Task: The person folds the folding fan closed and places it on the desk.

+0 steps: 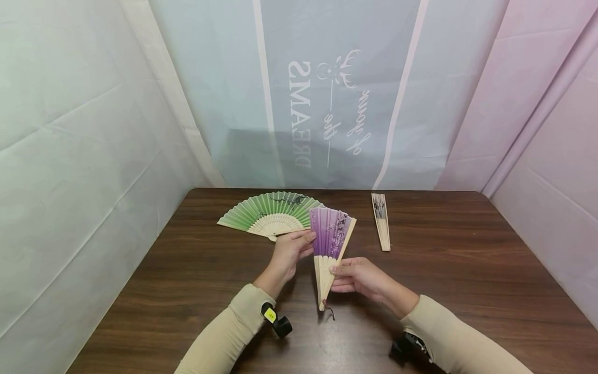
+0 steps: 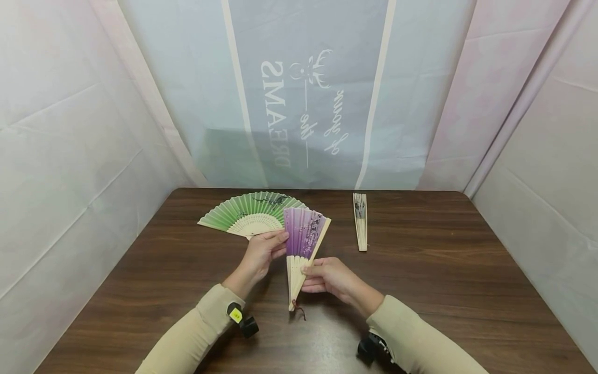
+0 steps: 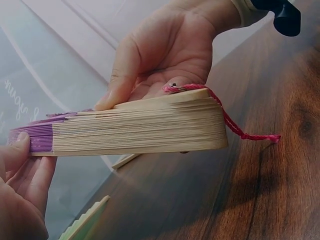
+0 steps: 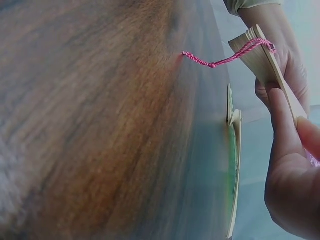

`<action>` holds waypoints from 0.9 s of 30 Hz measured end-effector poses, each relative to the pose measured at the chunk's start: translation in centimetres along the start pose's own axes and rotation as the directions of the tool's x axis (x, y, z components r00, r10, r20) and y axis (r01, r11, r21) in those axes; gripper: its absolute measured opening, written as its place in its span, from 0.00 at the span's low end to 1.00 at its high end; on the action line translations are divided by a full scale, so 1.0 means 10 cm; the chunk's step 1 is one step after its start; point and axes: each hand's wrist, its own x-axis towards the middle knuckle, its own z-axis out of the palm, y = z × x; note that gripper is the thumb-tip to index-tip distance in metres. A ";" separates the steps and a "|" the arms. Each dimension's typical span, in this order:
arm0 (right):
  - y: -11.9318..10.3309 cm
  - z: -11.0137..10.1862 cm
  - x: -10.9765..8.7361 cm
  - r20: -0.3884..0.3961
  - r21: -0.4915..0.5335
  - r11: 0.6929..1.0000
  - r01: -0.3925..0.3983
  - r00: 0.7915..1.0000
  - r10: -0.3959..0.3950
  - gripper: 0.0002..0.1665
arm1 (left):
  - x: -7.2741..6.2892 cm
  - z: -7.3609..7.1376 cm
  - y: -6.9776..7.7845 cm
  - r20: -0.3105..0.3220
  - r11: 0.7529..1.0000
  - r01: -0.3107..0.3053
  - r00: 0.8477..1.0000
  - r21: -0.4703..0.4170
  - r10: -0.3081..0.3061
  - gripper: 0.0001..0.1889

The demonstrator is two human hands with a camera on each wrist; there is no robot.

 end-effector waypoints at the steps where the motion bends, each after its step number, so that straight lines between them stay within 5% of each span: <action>1: 0.00 0.00 0.00 0.000 0.000 1.000 -0.001 1.000 0.001 0.08 | 0.00 0.00 0.00 0.001 1.000 -0.002 1.000 -0.001 0.002 0.18; 14: -0.02 -0.01 -0.01 -0.017 -0.007 1.000 0.008 1.000 -0.008 0.08 | -0.01 0.00 -0.03 0.061 0.999 0.014 0.998 0.048 -0.017 0.17; 27: -0.04 0.01 0.00 -0.023 -0.045 0.999 -0.014 1.000 0.013 0.08 | -0.01 0.01 -0.08 0.049 0.998 0.017 0.999 0.068 -0.020 0.18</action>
